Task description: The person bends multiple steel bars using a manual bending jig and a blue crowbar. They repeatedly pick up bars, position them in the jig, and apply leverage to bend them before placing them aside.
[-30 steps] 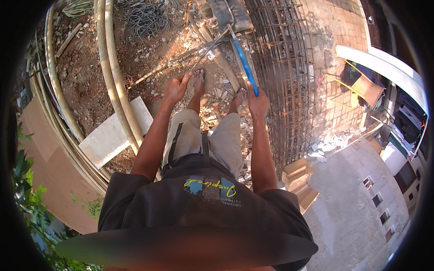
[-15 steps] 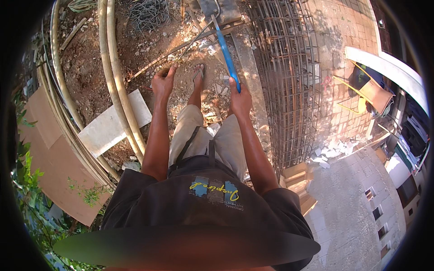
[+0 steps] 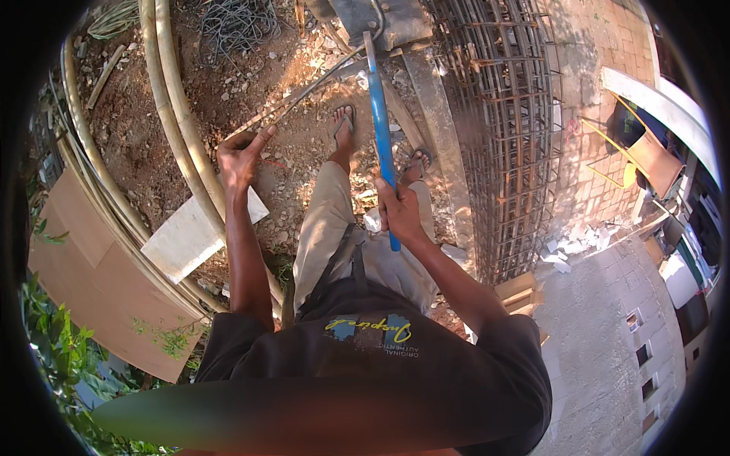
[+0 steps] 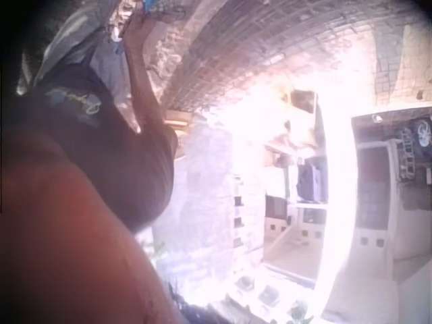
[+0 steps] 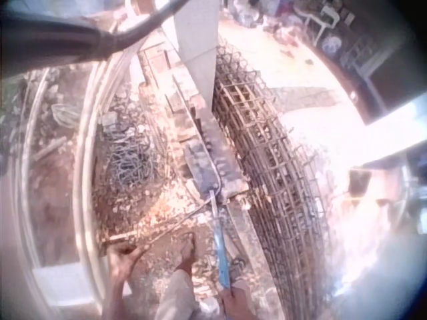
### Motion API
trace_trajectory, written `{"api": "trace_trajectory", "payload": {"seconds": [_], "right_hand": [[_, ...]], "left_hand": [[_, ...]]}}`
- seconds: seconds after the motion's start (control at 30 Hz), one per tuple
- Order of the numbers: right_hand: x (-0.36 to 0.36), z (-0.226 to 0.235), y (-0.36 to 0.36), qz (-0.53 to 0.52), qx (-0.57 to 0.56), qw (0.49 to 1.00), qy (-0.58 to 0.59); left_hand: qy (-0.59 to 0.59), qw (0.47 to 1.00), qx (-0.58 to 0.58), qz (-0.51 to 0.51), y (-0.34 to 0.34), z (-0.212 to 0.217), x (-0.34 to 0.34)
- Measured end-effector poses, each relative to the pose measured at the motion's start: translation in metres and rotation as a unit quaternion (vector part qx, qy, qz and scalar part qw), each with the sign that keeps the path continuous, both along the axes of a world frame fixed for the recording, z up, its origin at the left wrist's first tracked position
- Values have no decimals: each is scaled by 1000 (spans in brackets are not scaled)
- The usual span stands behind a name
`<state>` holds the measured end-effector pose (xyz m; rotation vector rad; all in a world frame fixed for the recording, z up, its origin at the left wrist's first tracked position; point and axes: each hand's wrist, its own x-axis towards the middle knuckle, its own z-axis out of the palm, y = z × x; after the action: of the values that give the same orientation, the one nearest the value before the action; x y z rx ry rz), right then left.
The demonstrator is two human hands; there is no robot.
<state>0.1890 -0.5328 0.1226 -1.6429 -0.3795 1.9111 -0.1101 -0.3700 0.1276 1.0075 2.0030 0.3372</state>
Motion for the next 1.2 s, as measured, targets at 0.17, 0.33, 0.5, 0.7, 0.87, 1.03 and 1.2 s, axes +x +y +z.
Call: {"api": "trace_trajectory", "payload": {"seconds": [0.17,0.33,0.5,0.7,0.87,1.03,1.2], "right_hand": [[-104,-1,13,-155,-23,986,53],[-153,-7,26,-213,-18,973,88],[-109,-7,23,-150,-36,988,22],[-51,33,11,-22,75,971,-224],[6,70,13,-27,119,935,-334],[52,111,56,-123,298,886,-332],[77,168,112,-111,421,846,-307]], "left_hand": [[26,991,0,-135,86,12,-40],[52,981,-1,-184,126,7,-51],[65,968,-34,-240,97,14,-33],[84,946,102,-295,82,37,22],[106,926,248,-262,51,91,30],[43,871,463,-160,6,193,-2],[64,806,564,-169,-30,289,-36]]}}
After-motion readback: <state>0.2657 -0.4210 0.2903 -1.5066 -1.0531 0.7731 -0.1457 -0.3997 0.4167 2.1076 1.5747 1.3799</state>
